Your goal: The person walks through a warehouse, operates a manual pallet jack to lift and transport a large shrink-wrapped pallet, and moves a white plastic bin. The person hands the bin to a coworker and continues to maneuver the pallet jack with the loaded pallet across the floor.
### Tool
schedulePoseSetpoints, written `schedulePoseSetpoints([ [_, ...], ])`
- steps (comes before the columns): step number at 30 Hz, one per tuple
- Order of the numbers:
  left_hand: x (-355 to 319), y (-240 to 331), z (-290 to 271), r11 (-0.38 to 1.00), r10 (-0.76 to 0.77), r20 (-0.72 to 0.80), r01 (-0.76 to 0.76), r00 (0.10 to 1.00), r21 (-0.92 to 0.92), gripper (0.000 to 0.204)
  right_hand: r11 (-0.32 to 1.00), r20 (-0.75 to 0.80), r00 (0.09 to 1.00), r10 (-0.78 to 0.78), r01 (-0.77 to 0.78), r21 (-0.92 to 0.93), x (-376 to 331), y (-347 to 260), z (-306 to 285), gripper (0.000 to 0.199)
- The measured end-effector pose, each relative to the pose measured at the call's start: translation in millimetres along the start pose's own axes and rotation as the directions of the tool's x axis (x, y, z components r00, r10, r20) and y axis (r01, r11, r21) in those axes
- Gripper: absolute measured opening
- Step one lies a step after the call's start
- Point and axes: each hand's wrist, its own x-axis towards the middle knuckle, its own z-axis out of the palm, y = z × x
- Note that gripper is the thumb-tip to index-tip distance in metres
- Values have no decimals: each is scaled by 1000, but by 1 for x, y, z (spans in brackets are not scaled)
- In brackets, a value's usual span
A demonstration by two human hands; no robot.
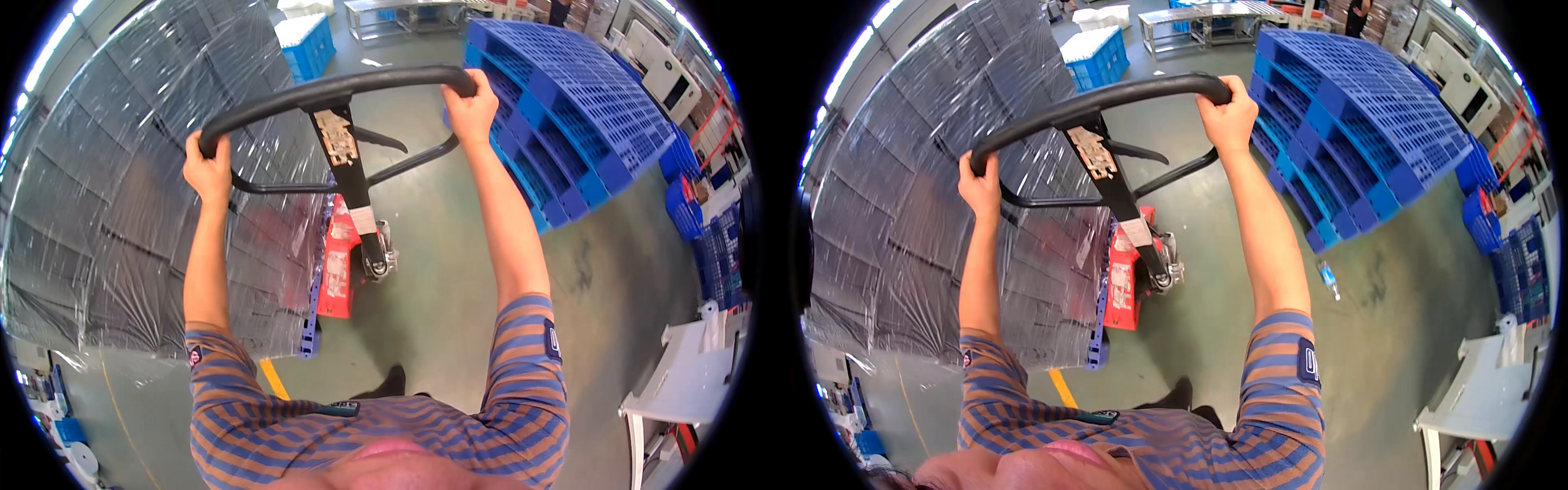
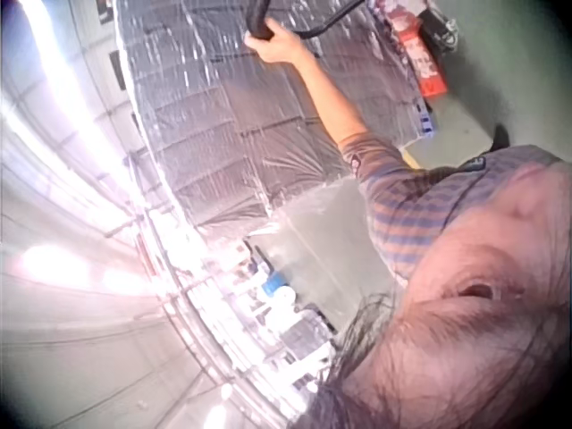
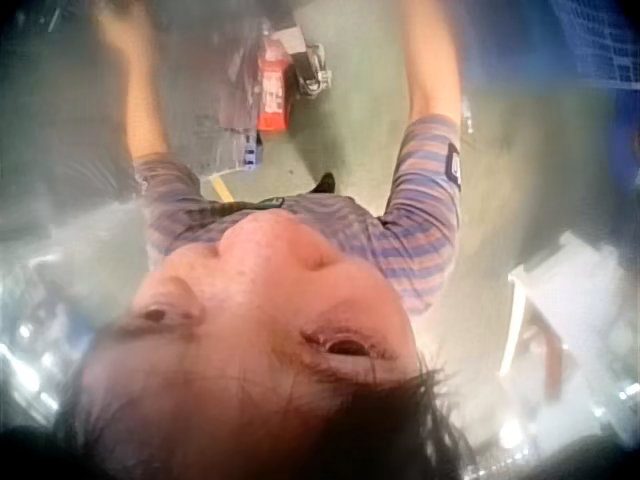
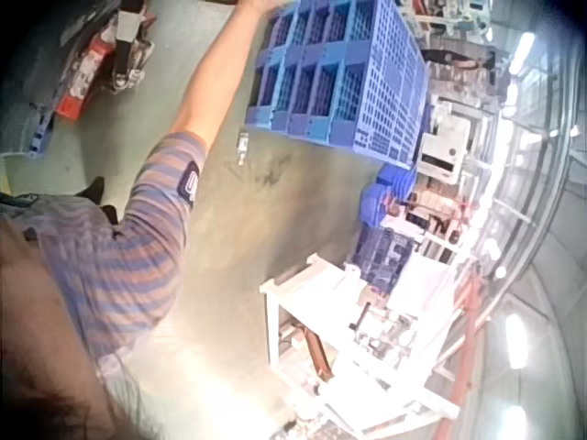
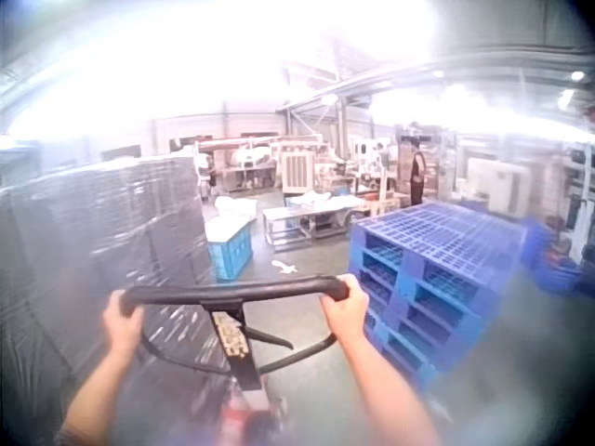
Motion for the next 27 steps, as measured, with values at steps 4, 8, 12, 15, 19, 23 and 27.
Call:
schedulePoseSetpoints([
  [4, 2, -11, 12, 988, -50, 20, 53, 999, -146, 26, 998, 30, 999, 23, -25, 65, 24, 35, 42, 21],
  [8, -5, -14, 33, 955, -158, 8, 155, 987, -252, 21, 993, 78, 997, 14, -23, 113, 46, 70, 84, 23],
  [12, -22, 3, 42, 922, -231, -23, 211, 973, -326, 21, 964, 202, 979, 29, -80, 253, 64, 112, 129, 21],
  [15, -26, -6, 51, 947, -187, -122, 146, 975, -286, 21, 938, 284, 959, -21, -79, 338, 67, 132, 171, 20],
  [19, -32, -9, 56, 976, -165, -196, 132, 967, -172, 20, 915, 356, 933, -51, -99, 392, 67, 150, 214, 21],
  [23, -38, 8, 70, 990, -129, -267, 110, 955, -83, 19, 873, 350, 932, -96, -90, 479, 74, 168, 255, 21],
  [27, -35, 16, 93, 990, -141, -333, 139, 932, -28, 19, 837, 404, 905, -133, -116, 535, 84, 190, 307, 22],
])
